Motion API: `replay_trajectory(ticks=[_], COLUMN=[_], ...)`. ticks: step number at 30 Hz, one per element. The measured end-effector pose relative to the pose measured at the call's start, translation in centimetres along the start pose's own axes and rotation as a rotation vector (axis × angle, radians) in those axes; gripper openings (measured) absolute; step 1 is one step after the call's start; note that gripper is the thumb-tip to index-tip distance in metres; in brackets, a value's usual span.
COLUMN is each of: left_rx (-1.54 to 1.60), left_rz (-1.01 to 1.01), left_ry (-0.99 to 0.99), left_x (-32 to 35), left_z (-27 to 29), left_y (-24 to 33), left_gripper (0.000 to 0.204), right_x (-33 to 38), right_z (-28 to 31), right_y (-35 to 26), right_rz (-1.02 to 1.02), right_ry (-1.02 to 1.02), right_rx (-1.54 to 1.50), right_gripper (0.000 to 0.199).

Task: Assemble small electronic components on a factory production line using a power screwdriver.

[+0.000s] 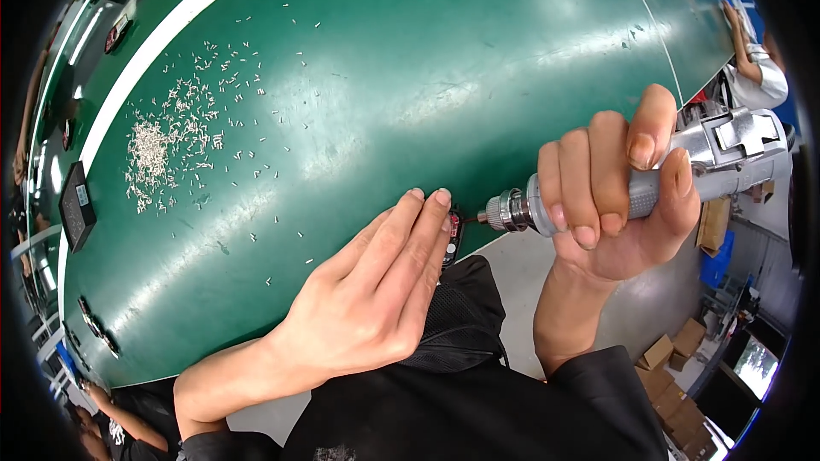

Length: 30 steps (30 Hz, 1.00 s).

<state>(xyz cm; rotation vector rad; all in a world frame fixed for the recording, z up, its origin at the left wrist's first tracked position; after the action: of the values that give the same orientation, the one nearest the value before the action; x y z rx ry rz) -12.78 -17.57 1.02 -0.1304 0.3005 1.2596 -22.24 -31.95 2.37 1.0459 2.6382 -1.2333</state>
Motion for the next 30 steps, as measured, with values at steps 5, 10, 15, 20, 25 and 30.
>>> replay_trajectory(ticks=[5, 10, 15, 20, 25, 30], left_rx=[0.006, 0.017, 0.129, -0.031, 0.015, 0.026], left_rz=[0.006, 0.005, 0.041, -0.025, -0.012, 0.108], left_ry=[0.034, 0.017, -0.027, 0.07, 0.134, 0.115], left_x=[-0.1, -0.4, -0.1, 0.5, 1.4, 5.0], left_z=[-0.1, 0.8, 0.6, 0.3, 0.8, 4.2], left_y=[0.1, 0.0, 0.0, 0.3, -0.3, -2.1], left_gripper=[0.041, 0.033, 0.034, 0.036, 0.034, 0.039], right_x=[-0.1, -1.0, -1.5, -1.5, -1.9, -1.6], right_z=[0.2, -1.6, -3.6, -3.2, -3.9, -4.9], right_y=[0.1, -0.1, 0.4, 1.6, 1.8, -1.0], right_rz=[-0.008, -0.108, -0.161, -0.07, -0.093, 0.112], right_ry=[-0.042, -0.159, -0.283, -0.034, -0.234, -0.306], right_rx=[-0.02, 0.203, 0.445, 0.238, -0.068, -0.255], right_gripper=[0.022, 0.016, 0.018, 0.015, 0.018, 0.021])
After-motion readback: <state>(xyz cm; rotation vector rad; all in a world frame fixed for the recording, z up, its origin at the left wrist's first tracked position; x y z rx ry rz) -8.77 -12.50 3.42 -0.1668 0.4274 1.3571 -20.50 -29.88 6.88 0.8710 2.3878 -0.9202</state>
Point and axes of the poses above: each hand's wrist, its own x-axis away from the middle knuckle, its own z-axis out of the back of the hand, y = z × x, the point moved 5 cm from there along -x, towards the middle knuckle, and after that the axes turned 12 degrees about -x, right-handed, at the moved point
